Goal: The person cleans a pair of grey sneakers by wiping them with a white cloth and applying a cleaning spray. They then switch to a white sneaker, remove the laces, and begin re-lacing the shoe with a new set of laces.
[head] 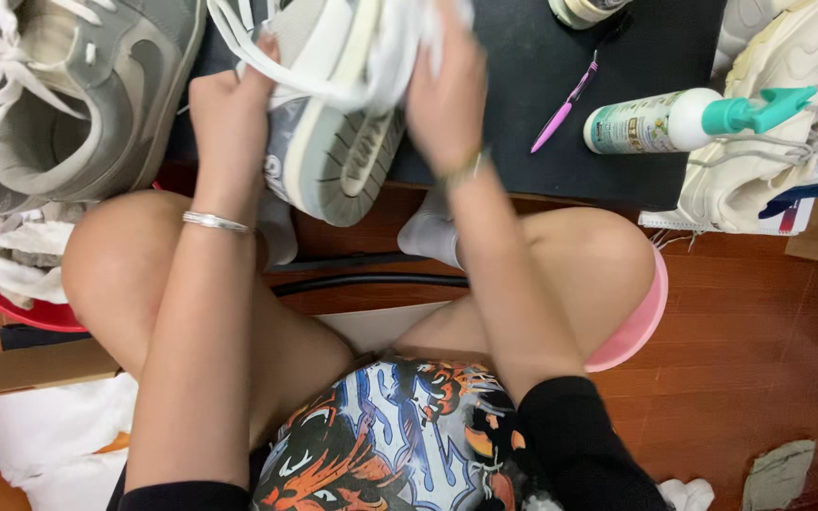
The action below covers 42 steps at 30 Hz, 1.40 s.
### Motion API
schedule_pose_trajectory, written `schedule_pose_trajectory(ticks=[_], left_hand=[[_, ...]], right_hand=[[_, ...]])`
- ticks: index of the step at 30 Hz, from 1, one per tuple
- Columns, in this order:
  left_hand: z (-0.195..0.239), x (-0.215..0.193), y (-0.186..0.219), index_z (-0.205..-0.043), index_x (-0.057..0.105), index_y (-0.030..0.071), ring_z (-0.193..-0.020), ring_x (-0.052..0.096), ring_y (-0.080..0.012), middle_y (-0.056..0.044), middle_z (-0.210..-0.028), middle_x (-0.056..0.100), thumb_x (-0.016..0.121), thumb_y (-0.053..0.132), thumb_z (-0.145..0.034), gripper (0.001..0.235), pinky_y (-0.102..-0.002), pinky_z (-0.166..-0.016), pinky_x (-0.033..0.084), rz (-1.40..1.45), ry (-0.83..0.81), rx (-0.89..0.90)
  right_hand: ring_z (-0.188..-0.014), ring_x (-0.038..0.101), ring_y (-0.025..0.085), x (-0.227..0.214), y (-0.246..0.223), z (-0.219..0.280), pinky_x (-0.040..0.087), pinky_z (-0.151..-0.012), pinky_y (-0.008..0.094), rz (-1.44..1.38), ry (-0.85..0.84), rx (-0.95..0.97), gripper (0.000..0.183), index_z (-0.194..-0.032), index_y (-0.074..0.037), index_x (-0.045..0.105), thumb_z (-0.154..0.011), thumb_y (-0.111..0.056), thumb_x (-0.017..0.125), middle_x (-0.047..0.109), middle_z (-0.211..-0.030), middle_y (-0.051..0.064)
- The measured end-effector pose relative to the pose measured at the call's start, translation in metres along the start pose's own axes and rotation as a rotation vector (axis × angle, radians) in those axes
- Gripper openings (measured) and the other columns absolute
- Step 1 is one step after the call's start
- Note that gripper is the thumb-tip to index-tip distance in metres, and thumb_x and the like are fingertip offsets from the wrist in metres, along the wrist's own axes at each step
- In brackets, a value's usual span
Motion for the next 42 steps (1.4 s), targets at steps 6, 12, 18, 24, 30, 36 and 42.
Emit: schedule_pose_trajectory(ticks=[6,12,18,24,30,36,42], left_hand=[[-0.005,-0.003,-0.007,-0.057,0.053,0.007,-0.056,0.039,-0.0066,0.006,-0.061,0.052,0.075,0.048,-0.098,0.062,-0.029,-0.052,0.033,0.033,-0.009,-0.053],[0.002,-0.002,-0.002,-0.061,0.059,0.006,-0.059,0.044,-0.0052,0.006,-0.064,0.056,0.073,0.047,-0.100,0.058,-0.027,-0.054,0.037,0.035,-0.027,-0.019],[0.006,0.001,0.007,-0.061,0.059,0.005,-0.059,0.044,-0.0055,0.004,-0.064,0.058,0.072,0.047,-0.100,0.059,-0.025,-0.056,0.038,0.030,-0.018,-0.007],[0.007,-0.003,-0.002,-0.063,0.062,0.005,-0.062,0.044,-0.0051,0.005,-0.067,0.059,0.073,0.047,-0.100,0.057,-0.025,-0.057,0.038,0.056,-0.006,-0.017],[0.001,-0.002,-0.003,-0.066,0.064,0.004,-0.063,0.045,-0.0051,0.005,-0.070,0.060,0.072,0.048,-0.100,0.056,-0.025,-0.058,0.038,0.049,-0.019,-0.013],[-0.003,-0.001,-0.005,-0.069,0.068,0.003,-0.064,0.049,-0.0047,0.003,-0.072,0.064,0.072,0.047,-0.101,0.054,-0.024,-0.060,0.042,0.094,-0.038,0.035],[-0.009,-0.006,-0.023,-0.068,0.064,0.000,-0.063,0.049,-0.0087,0.000,-0.072,0.062,0.074,0.046,-0.100,0.057,-0.028,-0.059,0.041,0.104,-0.041,-0.040]], right_hand=[[-0.121,0.069,0.035,-0.040,-0.058,0.182,0.052,-0.109,0.044,-0.492,-0.300,0.110,0.050,-0.133,0.002,0.062,-0.084,-0.006,0.056,0.068,-0.132,0.021],[-0.136,0.060,0.024,-0.050,0.004,0.048,0.046,-0.118,0.037,-0.514,0.069,0.265,0.045,-0.153,0.002,0.049,-0.109,0.003,0.045,0.059,-0.152,0.020],[-0.068,0.077,0.031,0.018,0.048,0.030,0.056,-0.062,0.038,-0.146,-0.095,0.531,0.042,-0.138,-0.001,0.061,-0.098,-0.008,0.052,0.076,-0.087,0.020],[-0.113,0.074,0.037,-0.040,-0.075,0.148,0.058,-0.101,0.043,-0.426,-0.147,0.225,0.044,-0.131,0.005,0.063,-0.089,0.001,0.053,0.071,-0.121,0.025],[-0.112,0.074,0.033,-0.086,-0.105,0.087,0.058,-0.099,0.039,-0.483,-0.148,-0.074,0.037,-0.132,-0.003,0.065,-0.100,-0.021,0.057,0.072,-0.125,0.019],[-0.093,0.076,0.029,0.005,0.019,0.001,0.059,-0.083,0.040,-0.077,-0.053,0.498,0.024,-0.119,-0.001,0.067,-0.100,-0.014,0.063,0.075,-0.103,0.017],[-0.113,0.070,0.029,-0.017,-0.048,0.115,0.057,-0.100,0.037,-0.344,-0.087,0.147,0.043,-0.137,-0.003,0.064,-0.096,0.001,0.053,0.071,-0.127,0.016]])
Point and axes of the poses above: each hand's wrist, its own z-axis away from the middle knuckle, its own x-axis out of the palm, y = z × x, the point moved 7 cm from there along -z, towards the middle knuckle
